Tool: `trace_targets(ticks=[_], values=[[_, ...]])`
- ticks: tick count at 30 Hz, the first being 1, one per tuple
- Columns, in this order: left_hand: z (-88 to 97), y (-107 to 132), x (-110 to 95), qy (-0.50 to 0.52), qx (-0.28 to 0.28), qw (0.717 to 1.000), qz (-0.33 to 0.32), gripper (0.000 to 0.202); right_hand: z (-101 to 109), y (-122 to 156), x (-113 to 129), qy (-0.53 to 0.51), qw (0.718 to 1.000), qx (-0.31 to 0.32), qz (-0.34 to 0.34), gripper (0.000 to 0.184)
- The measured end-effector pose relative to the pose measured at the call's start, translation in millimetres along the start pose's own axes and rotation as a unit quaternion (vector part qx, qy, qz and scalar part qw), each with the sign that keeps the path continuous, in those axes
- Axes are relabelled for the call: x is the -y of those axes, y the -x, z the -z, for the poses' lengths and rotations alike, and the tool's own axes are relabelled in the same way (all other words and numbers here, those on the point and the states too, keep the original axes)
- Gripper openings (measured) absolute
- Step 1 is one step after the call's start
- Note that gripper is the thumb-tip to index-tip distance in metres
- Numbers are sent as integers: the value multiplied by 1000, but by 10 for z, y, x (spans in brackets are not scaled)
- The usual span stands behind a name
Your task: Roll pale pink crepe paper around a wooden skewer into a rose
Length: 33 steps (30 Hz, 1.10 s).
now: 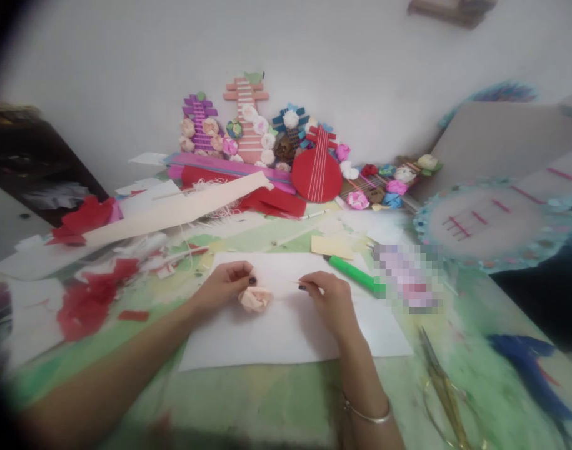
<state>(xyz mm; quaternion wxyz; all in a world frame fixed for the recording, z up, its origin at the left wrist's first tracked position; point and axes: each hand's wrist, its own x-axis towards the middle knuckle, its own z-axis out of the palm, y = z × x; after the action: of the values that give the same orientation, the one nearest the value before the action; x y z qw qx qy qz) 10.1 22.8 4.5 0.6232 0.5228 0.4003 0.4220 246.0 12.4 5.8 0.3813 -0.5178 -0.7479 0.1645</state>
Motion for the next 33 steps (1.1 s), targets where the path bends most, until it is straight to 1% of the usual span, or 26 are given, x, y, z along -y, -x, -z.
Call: trace_targets(ticks=[2,4,7,9,12,15,18,23,27,30,33], values=[[-13,6,19,12,19,1000,4,26,-19,13,30,-38,999,11,-25,19],[-29,13,45,23,40,999,8,25,-81,17,113,-64,997,34,-24,20],[-57,28,75,30,68,997,7,23,-190,8,268,-62,995,70,-33,14],[-79,41,77,25,78,997,5,23,-238,4,340,-57,993,94,-36,13],[-112,60,50,18,80,997,4,23,-259,11,370,-74,990,116,-40,16],[-139,72,10,10,74,997,-7,20,-254,25,348,-108,986,117,-51,19],[-147,75,-6,-2,73,997,-11,20,-255,37,338,-132,983,110,-62,18],[-122,76,16,-34,92,995,19,22,-256,46,373,-153,979,103,-88,14],[-105,90,-7,-38,114,992,44,18,-247,48,399,-163,974,130,-90,10],[-103,97,-41,-41,114,992,43,13,-241,49,402,-170,971,145,-85,15],[-103,96,-69,-41,111,992,41,11,-234,48,391,-172,971,143,-80,13]])
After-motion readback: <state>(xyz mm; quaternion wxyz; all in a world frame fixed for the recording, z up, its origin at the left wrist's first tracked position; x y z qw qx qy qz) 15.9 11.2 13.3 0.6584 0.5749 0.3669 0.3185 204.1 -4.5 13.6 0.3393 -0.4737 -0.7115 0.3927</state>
